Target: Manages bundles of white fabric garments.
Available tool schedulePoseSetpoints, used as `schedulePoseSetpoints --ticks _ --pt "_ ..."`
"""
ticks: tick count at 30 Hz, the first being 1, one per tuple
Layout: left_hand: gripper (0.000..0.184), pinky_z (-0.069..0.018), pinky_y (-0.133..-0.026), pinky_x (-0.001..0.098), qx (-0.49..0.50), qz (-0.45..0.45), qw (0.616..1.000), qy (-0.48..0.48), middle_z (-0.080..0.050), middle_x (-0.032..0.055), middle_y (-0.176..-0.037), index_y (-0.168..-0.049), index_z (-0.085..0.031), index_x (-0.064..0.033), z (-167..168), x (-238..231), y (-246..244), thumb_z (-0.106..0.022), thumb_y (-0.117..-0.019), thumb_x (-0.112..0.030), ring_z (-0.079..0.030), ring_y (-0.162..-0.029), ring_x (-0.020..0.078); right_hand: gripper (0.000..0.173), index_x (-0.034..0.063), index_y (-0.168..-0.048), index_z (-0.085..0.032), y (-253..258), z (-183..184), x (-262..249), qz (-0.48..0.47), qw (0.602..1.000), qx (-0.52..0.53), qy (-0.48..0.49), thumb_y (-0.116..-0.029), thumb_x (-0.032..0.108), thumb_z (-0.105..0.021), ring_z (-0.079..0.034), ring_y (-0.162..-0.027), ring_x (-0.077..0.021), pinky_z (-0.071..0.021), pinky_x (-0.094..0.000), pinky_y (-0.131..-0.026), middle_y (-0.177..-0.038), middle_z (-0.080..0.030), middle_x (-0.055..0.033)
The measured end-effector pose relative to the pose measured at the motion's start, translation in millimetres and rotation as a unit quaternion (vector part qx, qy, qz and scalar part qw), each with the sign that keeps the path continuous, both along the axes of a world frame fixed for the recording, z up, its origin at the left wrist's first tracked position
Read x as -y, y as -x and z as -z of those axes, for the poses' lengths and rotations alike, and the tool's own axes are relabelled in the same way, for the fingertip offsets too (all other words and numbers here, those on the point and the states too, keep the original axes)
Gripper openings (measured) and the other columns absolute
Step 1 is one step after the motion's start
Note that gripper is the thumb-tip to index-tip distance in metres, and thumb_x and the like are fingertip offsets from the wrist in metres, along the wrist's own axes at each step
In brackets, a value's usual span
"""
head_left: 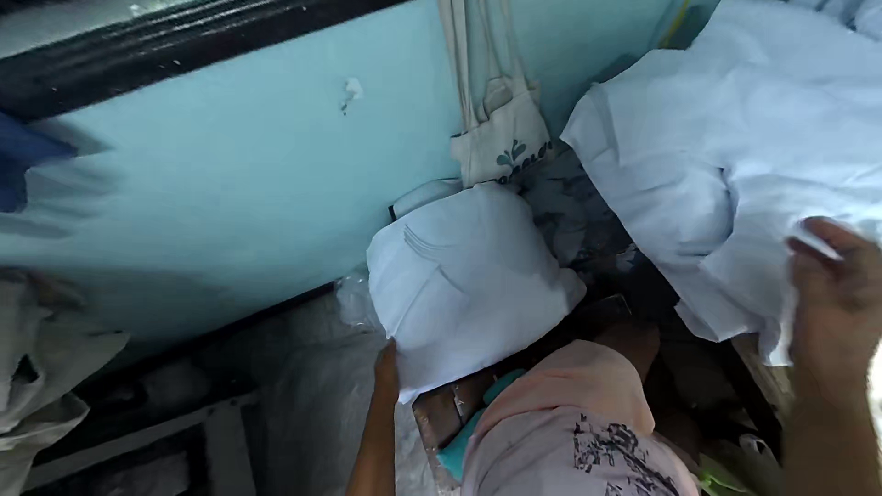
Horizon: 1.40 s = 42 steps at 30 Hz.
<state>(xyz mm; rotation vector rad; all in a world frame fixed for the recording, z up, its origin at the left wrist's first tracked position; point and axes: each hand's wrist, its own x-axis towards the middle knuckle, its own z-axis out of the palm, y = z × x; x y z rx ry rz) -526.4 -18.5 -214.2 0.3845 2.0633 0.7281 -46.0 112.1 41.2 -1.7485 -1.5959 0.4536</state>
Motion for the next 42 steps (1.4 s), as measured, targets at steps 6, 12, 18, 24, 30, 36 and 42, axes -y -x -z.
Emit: schedulePoseSetpoints --ticks 6,12,18,24,30,36,42 --pt "0.057 -0.0389 -0.113 0.0535 0.059 -0.038 0.998 -0.004 -0.049 0.0290 -0.147 -0.146 -0.047 0.0058 14.5 1.5 7.2 -0.034 -0.1123 -0.038 -0.050 -0.136 0.0363 0.044 -0.0053 -0.145 -0.048 93.6 166.3 10.9 0.003 0.925 -0.191 0.329 -0.1050 0.012 -0.053 -0.058 -0.126 -0.0312 -0.0486 -0.0438 -0.104 -0.143 -0.054 -0.0259" --pt "0.058 -0.0484 -0.102 0.0510 0.177 -0.078 0.981 0.023 -0.058 0.0197 -0.139 -0.147 -0.049 -0.0070 2.0 -3.9 14.6 -0.035 -0.1094 -0.049 -0.059 -0.124 0.0278 0.038 0.0018 -0.141 -0.045 99.7 246.1 13.3 0.278 0.708 -0.501 0.413 -0.1077 0.021 -0.047 -0.061 -0.100 -0.0236 -0.0535 -0.0375 -0.084 -0.124 -0.057 -0.0175" --pt "0.051 -0.0528 -0.098 0.0433 0.190 -0.017 0.981 0.020 -0.062 0.0159 -0.132 -0.147 -0.046 -0.0058 -8.9 2.5 23.7 -0.038 -0.1105 -0.040 -0.062 -0.116 0.0203 0.048 0.0088 -0.148 -0.039 93.8 246.9 6.6 0.302 0.644 -0.618 0.335 -0.1092 0.037 -0.041 -0.058 -0.115 -0.0246 -0.0510 -0.0414 -0.095 -0.136 -0.053 -0.0137" --pt "0.034 -0.0597 -0.079 0.0348 0.158 -0.010 0.986 0.052 -0.070 0.0116 -0.106 -0.132 -0.055 -0.0014 -63.4 -10.8 23.1 -0.054 -0.1051 -0.022 -0.070 -0.090 0.0146 0.067 0.0171 -0.154 -0.037 81.5 274.5 7.7 0.245 0.631 -0.650 0.346 -0.1017 0.058 -0.047 -0.054 -0.130 -0.0224 -0.0487 -0.0427 -0.105 -0.147 -0.052 -0.0074" --pt "0.020 -0.0599 -0.065 0.0197 0.148 0.024 0.988 -0.050 -0.071 -0.0044 -0.082 -0.113 -0.056 -0.0078 -149.4 -53.5 17.3 -0.037 -0.1070 -0.012 -0.070 -0.073 0.0005 0.052 0.0168 -0.140 -0.048 79.4 252.7 8.3 0.179 0.631 -0.643 0.395 -0.1058 0.054 -0.037 -0.065 -0.108 -0.0161 -0.0556 -0.0357 -0.089 -0.122 -0.064 -0.0043" --pt "0.030 -0.0583 -0.061 0.0167 0.159 0.046 0.983 -0.080 -0.071 -0.0060 -0.079 -0.107 -0.059 -0.0121 -150.0 -85.3 41.4 -0.030 -0.1099 -0.017 -0.069 -0.070 -0.0014 0.060 0.0160 -0.127 -0.054 70.4 246.2 17.9 0.098 0.605 -0.720 0.325 -0.1040 0.060 -0.021 -0.068 -0.102 -0.0183 -0.0560 -0.0414 -0.091 -0.109 -0.070 -0.0017" --pt "0.023 -0.0585 -0.064 0.0216 0.165 0.067 0.984 -0.018 -0.070 -0.0008 -0.080 -0.109 -0.060 -0.0070 -116.2 -88.3 37.8 -0.038 -0.1080 -0.015 -0.069 -0.071 0.0035 0.068 0.0131 -0.144 -0.044 80.3 253.9 13.4 0.150 0.636 -0.658 0.374 -0.1024 0.065 -0.030 -0.062 -0.116 -0.0233 -0.0529 -0.0445 -0.098 -0.131 -0.061 -0.0083"
